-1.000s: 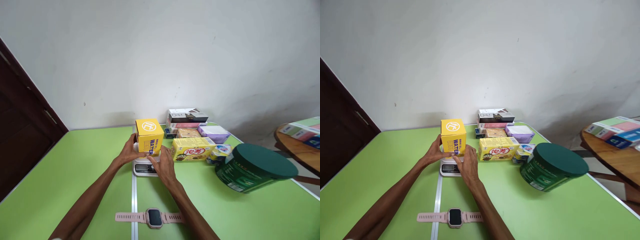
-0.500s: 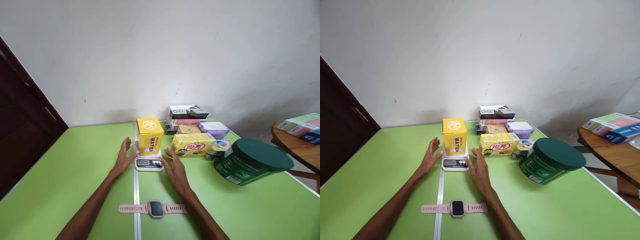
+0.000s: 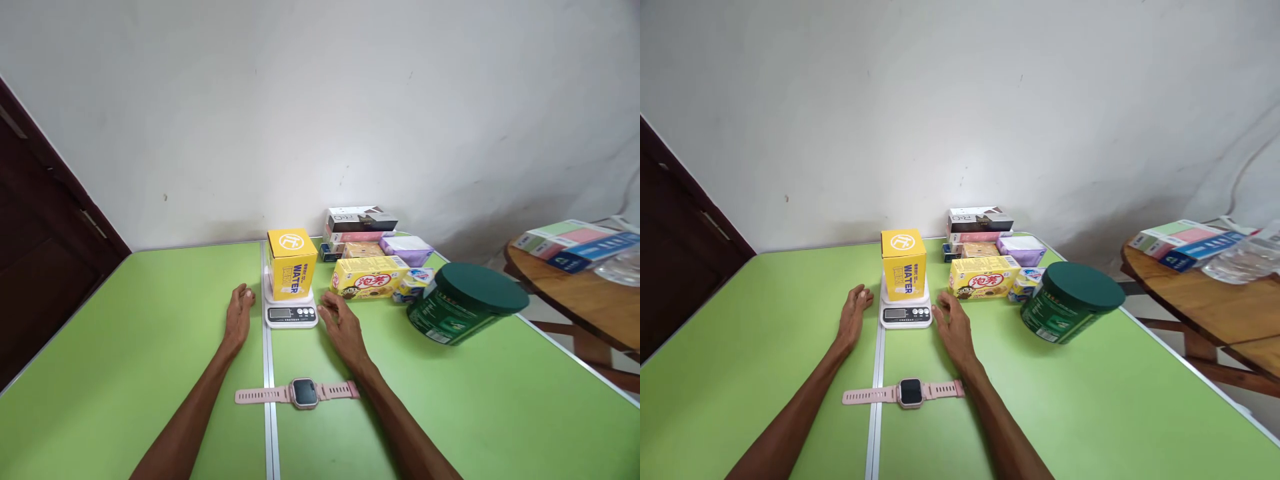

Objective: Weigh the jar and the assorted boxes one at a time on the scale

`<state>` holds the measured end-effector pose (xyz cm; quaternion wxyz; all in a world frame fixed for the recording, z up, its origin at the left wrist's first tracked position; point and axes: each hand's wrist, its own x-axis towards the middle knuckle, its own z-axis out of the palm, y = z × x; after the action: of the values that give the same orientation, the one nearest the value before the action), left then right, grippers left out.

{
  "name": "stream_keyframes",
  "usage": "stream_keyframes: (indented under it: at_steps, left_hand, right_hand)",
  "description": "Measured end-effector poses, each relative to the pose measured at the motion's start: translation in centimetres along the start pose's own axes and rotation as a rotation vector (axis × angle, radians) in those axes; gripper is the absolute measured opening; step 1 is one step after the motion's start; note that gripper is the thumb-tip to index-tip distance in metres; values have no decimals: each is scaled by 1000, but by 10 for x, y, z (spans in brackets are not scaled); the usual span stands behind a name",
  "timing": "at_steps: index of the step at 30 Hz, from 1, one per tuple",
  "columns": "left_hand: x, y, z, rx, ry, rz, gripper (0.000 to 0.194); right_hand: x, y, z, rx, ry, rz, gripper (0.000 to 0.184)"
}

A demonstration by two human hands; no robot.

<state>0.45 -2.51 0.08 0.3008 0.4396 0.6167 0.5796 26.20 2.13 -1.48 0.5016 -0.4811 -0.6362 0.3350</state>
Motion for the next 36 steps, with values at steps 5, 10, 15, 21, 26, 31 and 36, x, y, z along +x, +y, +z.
stream_keyframes:
  at_steps: [5, 10, 15, 21, 26, 31, 36]
  left_hand:
    - [-3, 5, 0, 88, -7, 12, 70]
    - [-5, 8, 1, 59, -35, 44, 70]
    - [-4, 13, 7, 89, -13, 111, 88]
    - [28, 68, 23, 191, -198, 251, 119]
    - [59, 99, 36, 131, -410, 214, 104]
    - [58, 102, 34, 241, -336, 212, 87]
    - [28, 118, 36, 312, -260, 288, 77]
  right_hand:
    - [0, -1, -1, -24, -7, -26, 42]
    - [1, 3, 0, -34, 13, -63, 40]
    - [2, 8, 1, -46, 50, -87, 39]
    - [1, 11, 0, -81, 23, -108, 39]
    - [1, 14, 4, -69, 9, -122, 45]
    - [0, -8, 11, -34, -58, -251, 62]
    - [-13, -46, 5, -17, -1, -337, 63]
